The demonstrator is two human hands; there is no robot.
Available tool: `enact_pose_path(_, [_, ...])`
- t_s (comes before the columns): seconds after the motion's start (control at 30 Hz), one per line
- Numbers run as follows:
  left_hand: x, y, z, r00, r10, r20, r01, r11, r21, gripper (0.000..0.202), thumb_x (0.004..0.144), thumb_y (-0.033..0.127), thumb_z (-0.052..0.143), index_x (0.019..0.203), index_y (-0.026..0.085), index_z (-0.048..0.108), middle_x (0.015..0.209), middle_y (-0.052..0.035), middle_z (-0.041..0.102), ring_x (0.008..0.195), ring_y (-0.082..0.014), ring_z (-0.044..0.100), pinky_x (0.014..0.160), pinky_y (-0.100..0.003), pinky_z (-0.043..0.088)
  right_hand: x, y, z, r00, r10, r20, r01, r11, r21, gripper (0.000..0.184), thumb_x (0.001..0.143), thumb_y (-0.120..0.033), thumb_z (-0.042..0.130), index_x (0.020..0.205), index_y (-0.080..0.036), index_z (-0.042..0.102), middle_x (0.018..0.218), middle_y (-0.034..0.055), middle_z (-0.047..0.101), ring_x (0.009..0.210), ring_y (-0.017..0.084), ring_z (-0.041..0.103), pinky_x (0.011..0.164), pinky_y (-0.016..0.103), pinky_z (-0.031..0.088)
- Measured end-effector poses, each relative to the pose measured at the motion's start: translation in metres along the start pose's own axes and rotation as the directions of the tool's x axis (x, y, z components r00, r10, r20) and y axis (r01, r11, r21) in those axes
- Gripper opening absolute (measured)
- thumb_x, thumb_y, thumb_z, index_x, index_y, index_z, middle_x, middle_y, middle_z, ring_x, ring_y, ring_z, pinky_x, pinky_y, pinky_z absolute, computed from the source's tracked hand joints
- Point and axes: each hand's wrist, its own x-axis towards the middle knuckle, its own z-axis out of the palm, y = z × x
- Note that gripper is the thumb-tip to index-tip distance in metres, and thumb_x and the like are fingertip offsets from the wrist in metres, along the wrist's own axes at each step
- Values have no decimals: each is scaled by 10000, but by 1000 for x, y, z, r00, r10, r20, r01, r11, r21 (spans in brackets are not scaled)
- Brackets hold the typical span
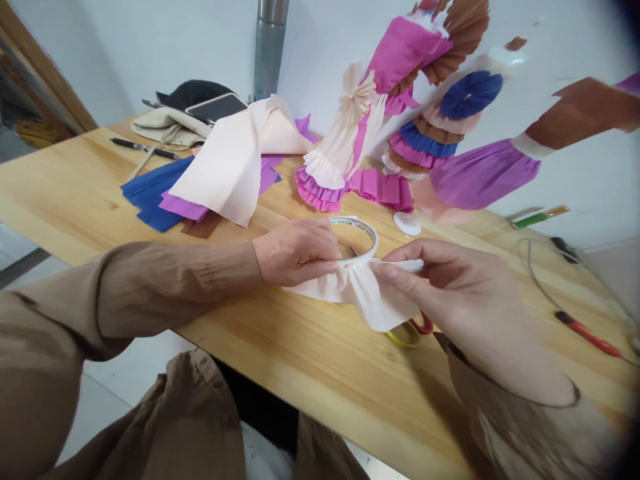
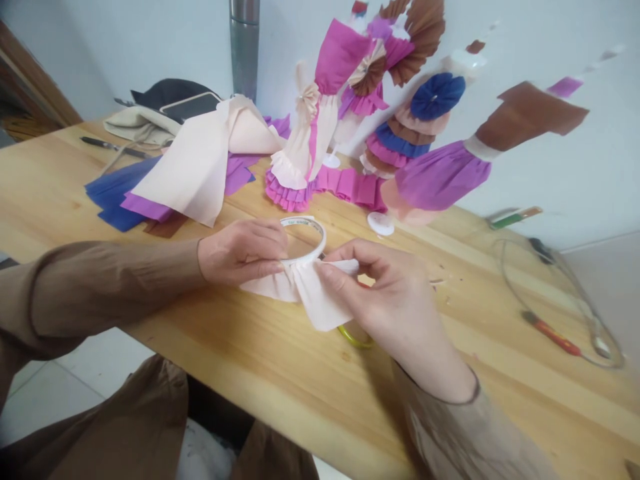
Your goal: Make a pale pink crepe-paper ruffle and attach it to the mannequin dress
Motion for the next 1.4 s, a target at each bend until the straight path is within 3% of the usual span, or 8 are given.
enact_pose_path(0.23, [-1, 0, 2, 1000, 24, -8, -24, 999, 26, 310, 934, 291, 389, 643, 212, 462, 650, -37, 555, 685, -160, 457, 787, -360, 445, 5, 6, 3, 993, -113, 22, 114, 993, -32, 178, 748, -368, 718, 713, -196, 690, 686, 33, 667, 560, 126, 550, 470, 236, 424])
enact_pose_path(0.57, [-2, 0, 2, 999, 51, -10, -51, 997, 59, 310, 951, 256, 383, 661, 191, 471, 661, -35, 554, 700, -154, 471, 806, -340, 446, 7, 12, 7, 1000, 8, -28, -7, 999, 33, 238, 725, -413, 746, 730, -186, 679, 643, 26, 652, 537, 125, 545, 465, 235, 432])
enact_pose_path(0.7, [-3, -1, 3, 998, 60, -23, -58, 995, 79, 308, 957, 249, 373, 673, 188, 477, 665, -38, 560, 692, -153, 467, 799, -334, 445, 4, 9, 7, 1000, -8, -14, 8, 999, 38, 247, 735, -418, 746, 709, -190, 656, 616, 16, 624, 491, 107, 510, 416, 220, 382])
enact_pose_path(0.83, [-2, -2, 3, 998, 53, -37, -49, 994, 94, 326, 959, 264, 384, 651, 191, 462, 660, -39, 560, 693, -156, 477, 776, -333, 441, 2, 6, 4, 997, -16, -76, 16, 1000, -7, 268, 788, -451, 707, 728, -199, 640, 603, 13, 605, 460, 98, 477, 375, 215, 329])
enact_pose_path(1.03, [-2, -2, 4, 998, 52, -27, -50, 994, 100, 333, 949, 268, 404, 628, 189, 446, 651, -41, 560, 683, -151, 481, 775, -333, 450, 6, 12, 4, 997, 64, -32, -65, 997, -27, 350, 684, -497, 773, 801, -184, 667, 632, 25, 641, 486, 133, 539, 402, 241, 409])
enact_pose_path(1.2, [-2, -2, 5, 999, 40, -36, -36, 994, 101, 330, 954, 284, 387, 644, 193, 453, 658, -47, 572, 700, -158, 486, 774, -329, 450, 3, 11, 7, 999, -10, -45, 8, 999, -49, 245, 715, -414, 753, 699, -196, 642, 583, 0, 585, 456, 103, 486, 381, 221, 356])
enact_pose_path(1.4, [-2, -2, 5, 998, 53, -43, -50, 996, 79, 331, 959, 286, 364, 658, 200, 470, 660, -52, 582, 688, -164, 494, 774, -336, 449, 0, 7, 10, 998, -63, 18, 63, 998, -2, 189, 756, -382, 728, 721, -204, 675, 634, 15, 616, 486, 104, 493, 393, 221, 354])
